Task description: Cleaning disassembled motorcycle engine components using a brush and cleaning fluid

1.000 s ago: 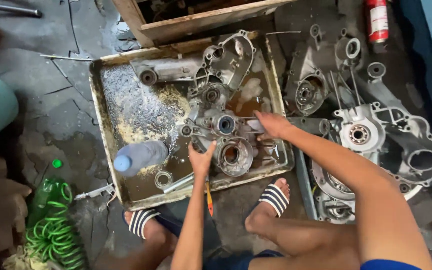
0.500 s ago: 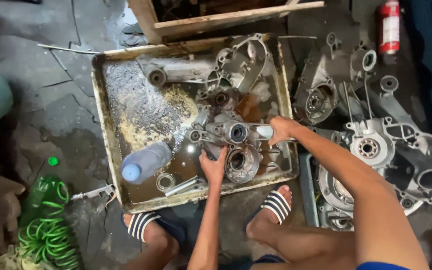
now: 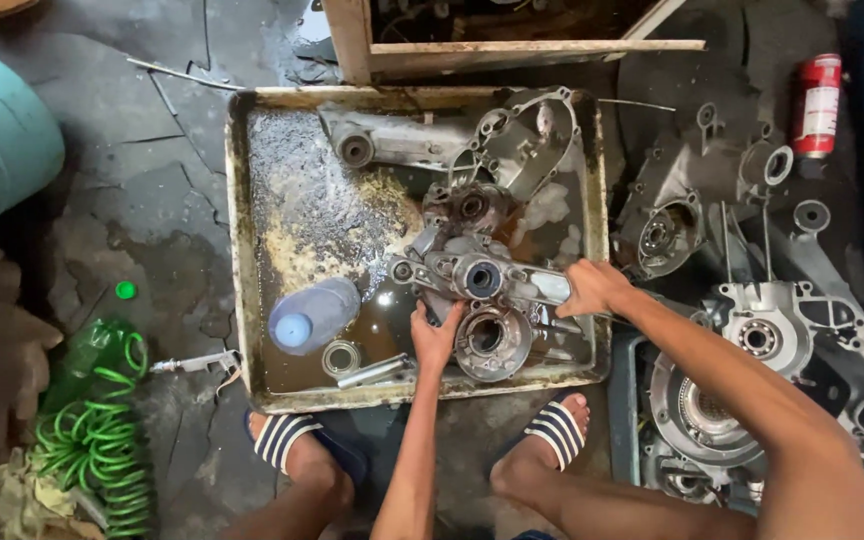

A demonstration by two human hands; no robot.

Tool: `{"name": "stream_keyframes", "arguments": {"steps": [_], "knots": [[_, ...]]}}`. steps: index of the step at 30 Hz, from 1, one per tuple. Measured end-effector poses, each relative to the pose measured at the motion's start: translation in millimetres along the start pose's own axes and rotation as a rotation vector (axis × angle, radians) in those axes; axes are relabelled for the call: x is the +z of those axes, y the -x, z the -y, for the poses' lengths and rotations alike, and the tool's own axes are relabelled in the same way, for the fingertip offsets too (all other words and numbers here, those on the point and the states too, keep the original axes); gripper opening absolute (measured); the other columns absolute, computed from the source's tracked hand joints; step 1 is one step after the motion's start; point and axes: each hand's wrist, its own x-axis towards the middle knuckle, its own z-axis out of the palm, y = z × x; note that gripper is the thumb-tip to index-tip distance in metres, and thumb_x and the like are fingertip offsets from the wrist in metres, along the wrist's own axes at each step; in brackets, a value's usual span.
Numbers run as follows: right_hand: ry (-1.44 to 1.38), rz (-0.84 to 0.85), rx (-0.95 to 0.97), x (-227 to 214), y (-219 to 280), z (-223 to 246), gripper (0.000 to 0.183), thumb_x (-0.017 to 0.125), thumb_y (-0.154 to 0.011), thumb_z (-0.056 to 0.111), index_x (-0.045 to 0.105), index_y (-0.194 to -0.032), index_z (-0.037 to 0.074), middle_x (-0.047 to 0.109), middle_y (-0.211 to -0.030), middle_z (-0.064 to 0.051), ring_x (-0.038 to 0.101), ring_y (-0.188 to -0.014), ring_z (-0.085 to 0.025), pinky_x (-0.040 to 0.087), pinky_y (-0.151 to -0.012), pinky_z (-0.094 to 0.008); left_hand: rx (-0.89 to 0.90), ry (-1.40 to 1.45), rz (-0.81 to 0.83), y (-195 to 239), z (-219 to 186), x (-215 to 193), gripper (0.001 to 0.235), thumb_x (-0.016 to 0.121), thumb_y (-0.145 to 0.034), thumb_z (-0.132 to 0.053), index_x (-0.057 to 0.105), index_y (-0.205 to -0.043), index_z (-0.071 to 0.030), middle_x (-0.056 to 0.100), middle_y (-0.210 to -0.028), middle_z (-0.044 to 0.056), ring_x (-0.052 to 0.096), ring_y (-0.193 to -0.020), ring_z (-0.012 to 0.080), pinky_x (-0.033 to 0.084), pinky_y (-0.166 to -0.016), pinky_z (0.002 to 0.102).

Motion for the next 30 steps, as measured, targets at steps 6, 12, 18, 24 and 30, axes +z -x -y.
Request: {"name": "stream_keyframes", "arguments": {"steps": [6,12,18,24,30], "knots": [[0.036,0.001,0.013,-10,12,14,0.066,0.083,-0.059,0.068,0.075,-0.081,0.005,0.078,-0.084,-0.021,0.076,-0.087,-0.039,0.059,-0.074,-0.052,0.006,0.023,0.012,-9,9,2,0.11,0.09,-0.071,-0.056,0.047,-0.144,0.016,0.057,-0.135,0.032,0.055,-0.132,0.0418,0.046,-0.111,0.047],[0.019,0.022,0.067,-5,12,24,0.079,0.076,-0.058,0.077,0.076,-0.084,0.002,0.077,-0.088,-0.022,0.076,-0.089,-0.04,0.059,-0.077,-0.054,-0.003,0.032,0.051,-9,5,-10,0.109,0.089,-0.074,-0.053,0.045,-0.145,0.017,0.055,-0.135,0.034,0.054,-0.132,0.0423,0.046,-0.11,0.047],[-0.055,0.046,0.114,19,8,17,0.079,0.077,-0.059,0.076,0.076,-0.085,0.002,0.079,-0.089,-0.022,0.076,-0.091,-0.041,0.059,-0.077,-0.053,-0.008,0.062,0.09,-3,-17,-26,0.11,0.09,-0.074,-0.051,0.042,-0.147,0.017,0.052,-0.139,0.032,0.053,-0.133,0.0427,0.046,-0.109,0.049],[-0.049,0.097,0.16,2,16,34,0.078,0.079,-0.059,0.074,0.077,-0.093,0.004,0.079,-0.102,-0.021,0.075,-0.102,-0.04,0.061,-0.086,-0.052,0.056,0.011,0.052,-11,-9,-20,0.111,0.092,-0.07,-0.049,0.044,-0.142,0.02,0.055,-0.132,0.034,0.057,-0.126,0.0459,0.048,-0.106,0.05],[-0.076,0.101,0.167,15,-8,23,0.075,0.086,-0.056,0.066,0.079,-0.097,0.004,0.079,-0.106,-0.022,0.075,-0.104,-0.041,0.061,-0.087,-0.054,0.104,-0.014,-0.03,-6,-1,-7,0.108,0.094,-0.068,-0.048,0.048,-0.138,0.021,0.057,-0.126,0.035,0.059,-0.122,0.0469,0.049,-0.105,0.049]]}}
